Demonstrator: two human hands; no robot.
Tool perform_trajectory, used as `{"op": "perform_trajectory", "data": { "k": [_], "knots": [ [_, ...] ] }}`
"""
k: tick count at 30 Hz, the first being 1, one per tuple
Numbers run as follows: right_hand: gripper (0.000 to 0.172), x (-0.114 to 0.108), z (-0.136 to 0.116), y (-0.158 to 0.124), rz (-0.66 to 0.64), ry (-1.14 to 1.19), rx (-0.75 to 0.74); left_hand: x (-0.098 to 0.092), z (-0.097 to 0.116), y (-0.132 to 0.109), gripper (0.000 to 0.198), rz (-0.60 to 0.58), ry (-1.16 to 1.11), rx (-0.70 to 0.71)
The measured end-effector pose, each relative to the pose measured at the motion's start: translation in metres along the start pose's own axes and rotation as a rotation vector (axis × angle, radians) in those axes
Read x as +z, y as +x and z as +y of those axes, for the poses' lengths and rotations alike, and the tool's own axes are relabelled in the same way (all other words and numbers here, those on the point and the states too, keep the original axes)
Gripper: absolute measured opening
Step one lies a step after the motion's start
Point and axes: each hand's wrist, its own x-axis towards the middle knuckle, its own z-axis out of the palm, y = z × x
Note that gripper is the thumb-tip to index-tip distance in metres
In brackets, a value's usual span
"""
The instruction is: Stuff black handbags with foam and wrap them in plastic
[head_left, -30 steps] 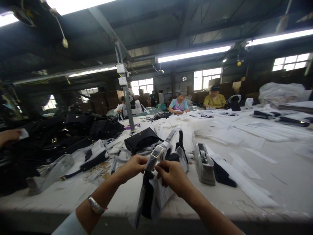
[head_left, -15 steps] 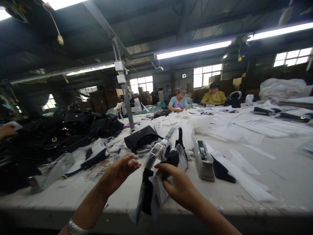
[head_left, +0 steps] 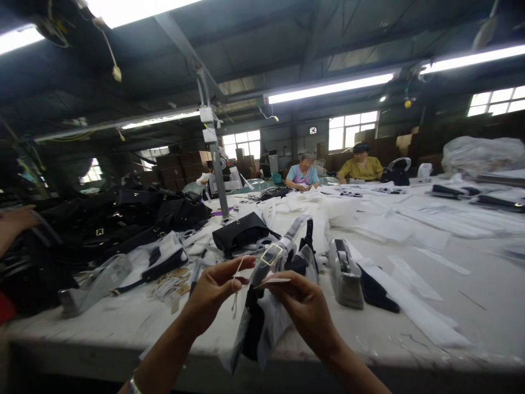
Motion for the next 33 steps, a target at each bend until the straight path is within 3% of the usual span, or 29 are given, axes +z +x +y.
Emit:
{"op": "perform_trajectory", "data": {
  "k": [5,10,12,15,17,22,25,29,33],
  "knots": [
    [0.016,0.009,-0.013,0.015,-0.13,-0.163,-0.108,0.008,0.017,0.001,0.045,-0.048,0.154,0.014],
    [0.028,0.013,-0.029,0.024,-0.192,-0.413,-0.151,0.019,0.035,-0.001,0.037,-0.028,0.543,0.263],
    [0.027,0.013,-0.029,0.026,-0.192,-0.415,-0.138,0.024,0.04,-0.004,0.034,-0.019,0.61,0.315],
    [0.019,0.012,-0.024,0.025,-0.191,-0.287,-0.067,0.028,0.039,-0.012,0.03,0.033,0.547,0.252],
    [0.017,0.011,-0.021,0.022,-0.196,-0.123,0.016,0.03,0.034,-0.02,0.03,0.102,0.472,0.198],
    [0.044,0.007,-0.024,0.016,-0.173,0.345,0.266,0.032,0.015,-0.043,0.034,0.249,0.491,0.232],
    [0.038,0.009,-0.023,0.014,-0.083,0.482,0.329,0.034,0.006,-0.056,0.036,0.438,0.583,0.259],
    [0.027,0.013,-0.013,0.01,0.012,0.48,0.337,0.038,-0.013,-0.07,0.044,0.747,0.401,0.037],
    [0.025,0.016,-0.001,0.007,-0.019,0.318,0.244,0.036,-0.036,-0.088,0.055,0.858,0.178,-0.161]
  ]
}}
